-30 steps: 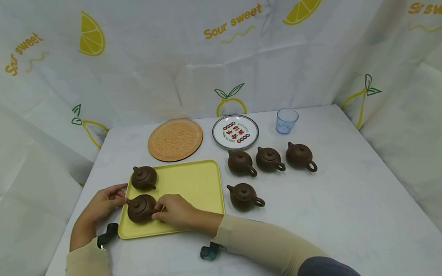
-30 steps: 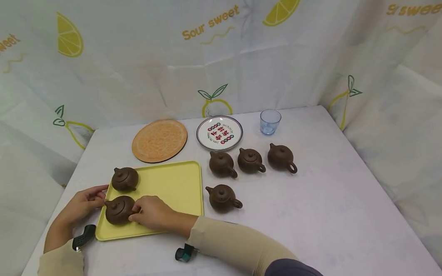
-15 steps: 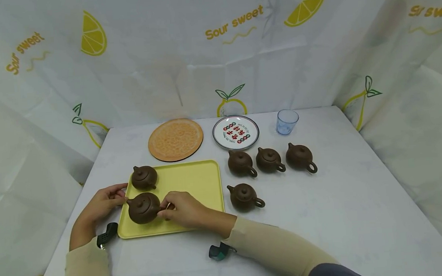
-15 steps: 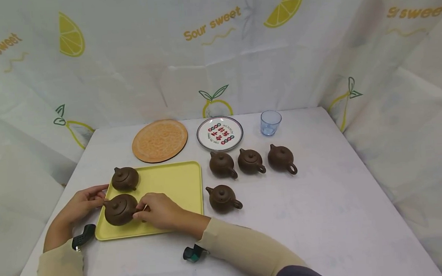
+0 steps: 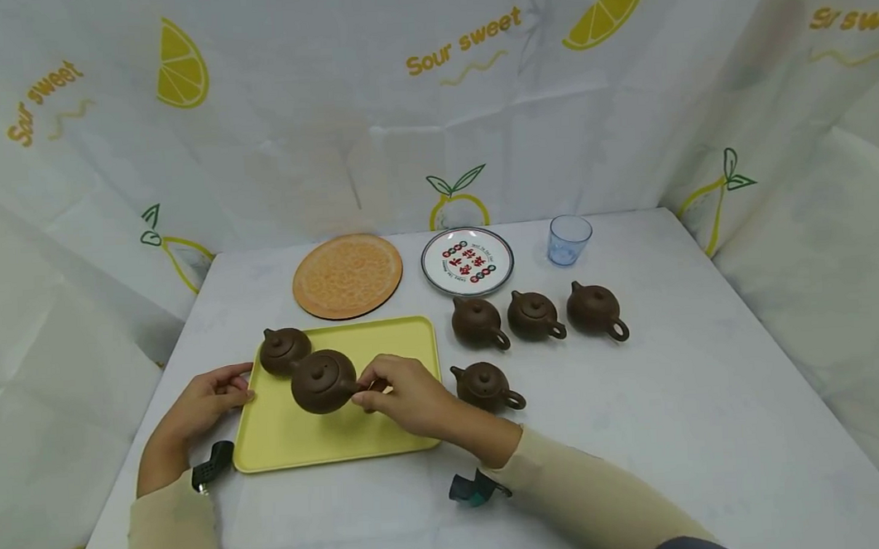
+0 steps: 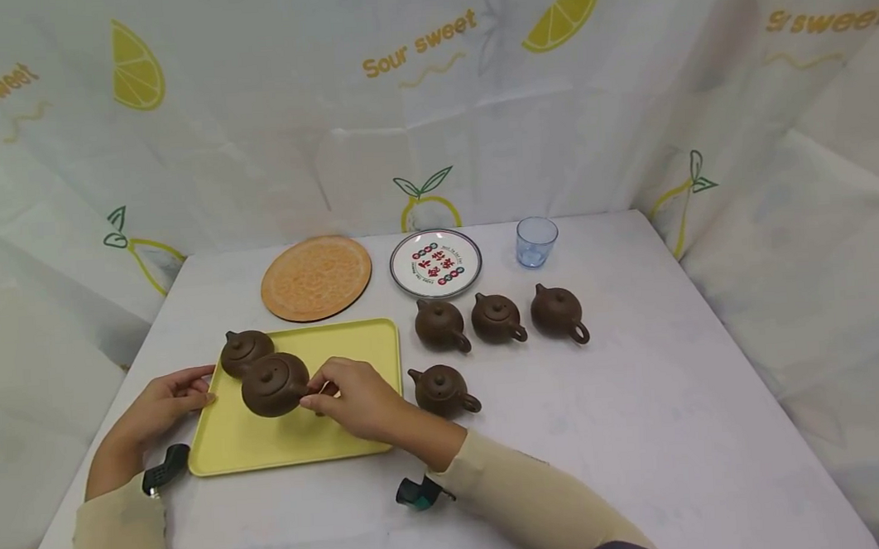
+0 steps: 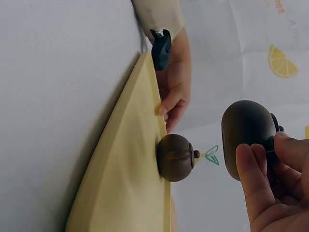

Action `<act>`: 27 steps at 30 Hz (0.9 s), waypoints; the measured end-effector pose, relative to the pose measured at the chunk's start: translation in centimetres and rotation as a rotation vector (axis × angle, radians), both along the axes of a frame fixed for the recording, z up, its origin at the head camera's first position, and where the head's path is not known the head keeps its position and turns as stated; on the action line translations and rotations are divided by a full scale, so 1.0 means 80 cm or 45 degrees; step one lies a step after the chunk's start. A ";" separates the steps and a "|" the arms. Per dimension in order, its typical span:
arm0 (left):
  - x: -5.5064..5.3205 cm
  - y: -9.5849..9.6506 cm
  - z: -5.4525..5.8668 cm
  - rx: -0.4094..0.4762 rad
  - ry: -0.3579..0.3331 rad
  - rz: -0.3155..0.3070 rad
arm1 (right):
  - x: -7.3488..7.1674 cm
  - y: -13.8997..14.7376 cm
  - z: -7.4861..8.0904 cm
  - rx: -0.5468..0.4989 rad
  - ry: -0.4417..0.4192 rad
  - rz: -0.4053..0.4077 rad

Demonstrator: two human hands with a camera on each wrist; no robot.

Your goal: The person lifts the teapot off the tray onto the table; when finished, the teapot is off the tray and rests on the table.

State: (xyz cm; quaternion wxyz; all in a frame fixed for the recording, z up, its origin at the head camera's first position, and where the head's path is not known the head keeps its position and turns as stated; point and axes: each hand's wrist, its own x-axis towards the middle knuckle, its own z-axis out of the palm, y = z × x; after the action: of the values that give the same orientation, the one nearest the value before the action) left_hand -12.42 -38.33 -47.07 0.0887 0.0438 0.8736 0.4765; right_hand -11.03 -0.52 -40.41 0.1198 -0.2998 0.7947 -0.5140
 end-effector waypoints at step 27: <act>-0.001 0.000 0.002 -0.044 -0.007 0.025 | -0.009 0.137 0.002 -0.022 0.011 -0.232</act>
State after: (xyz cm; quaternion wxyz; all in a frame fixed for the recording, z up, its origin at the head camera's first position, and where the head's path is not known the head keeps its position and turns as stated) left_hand -12.48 -38.32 -46.91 0.0871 0.0324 0.8817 0.4625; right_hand -11.71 10.47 -40.23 0.0667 -0.2295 0.8148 -0.5282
